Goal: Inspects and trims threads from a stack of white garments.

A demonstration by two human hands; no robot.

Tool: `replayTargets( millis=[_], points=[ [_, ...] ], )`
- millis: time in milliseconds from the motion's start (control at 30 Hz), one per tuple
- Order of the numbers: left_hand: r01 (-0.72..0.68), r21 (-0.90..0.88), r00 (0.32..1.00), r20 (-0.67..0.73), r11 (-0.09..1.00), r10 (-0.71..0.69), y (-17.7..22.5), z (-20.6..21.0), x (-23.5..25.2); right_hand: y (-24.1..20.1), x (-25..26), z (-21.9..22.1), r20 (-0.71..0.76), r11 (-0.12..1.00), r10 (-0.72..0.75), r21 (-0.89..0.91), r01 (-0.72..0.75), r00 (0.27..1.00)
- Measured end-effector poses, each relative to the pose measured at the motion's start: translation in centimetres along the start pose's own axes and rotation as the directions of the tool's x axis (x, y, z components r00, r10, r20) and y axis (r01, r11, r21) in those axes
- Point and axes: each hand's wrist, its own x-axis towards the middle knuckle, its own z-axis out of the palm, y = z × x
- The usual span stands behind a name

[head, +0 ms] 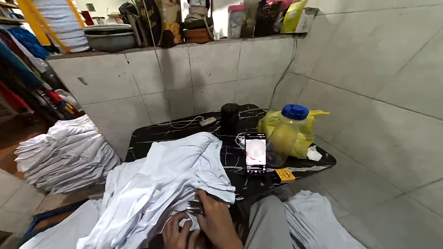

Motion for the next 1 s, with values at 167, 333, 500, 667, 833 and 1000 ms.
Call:
replayTargets(
  millis=[167, 333, 500, 667, 833, 1000],
  points=[
    [0.090, -0.542, 0.994, 0.003, 0.836, -0.105, 0.9, -0.4, 0.5, 1.0, 0.7, -0.7, 0.051, 0.999, -0.022, -0.023, 0.023, 0.998],
    [0.100, -0.675, 0.990, -0.008, 0.731, -0.143, 3.2, 0.1, 1.0, 2.6, 3.6, 0.2, 0.066, 0.996, -0.080, 0.042, 0.078, 0.995],
    [0.209, -0.780, 0.965, 0.067, 0.590, -0.254, 3.4, -1.3, 1.7, 3.2, 3.1, -1.0, 0.170, 0.980, -0.112, 0.185, 0.080, 0.979],
    [0.195, -0.805, 0.964, 0.053, 0.559, -0.260, 3.1, -2.4, 2.8, 3.6, -1.9, -0.1, -0.107, 0.926, 0.022, 0.377, 0.020, 0.994],
    [0.156, -0.788, 0.976, 0.029, 0.596, -0.217, 3.0, -1.9, 2.5, 2.5, -5.3, 0.0, 0.235, 0.722, 0.131, 0.643, -0.255, 0.963],
    [0.144, -0.733, 0.983, 0.027, 0.665, -0.183, 3.7, -1.8, 1.7, 1.3, -5.5, 0.3, 0.248, 0.556, 0.216, 0.764, -0.328, 0.944]
  ],
)
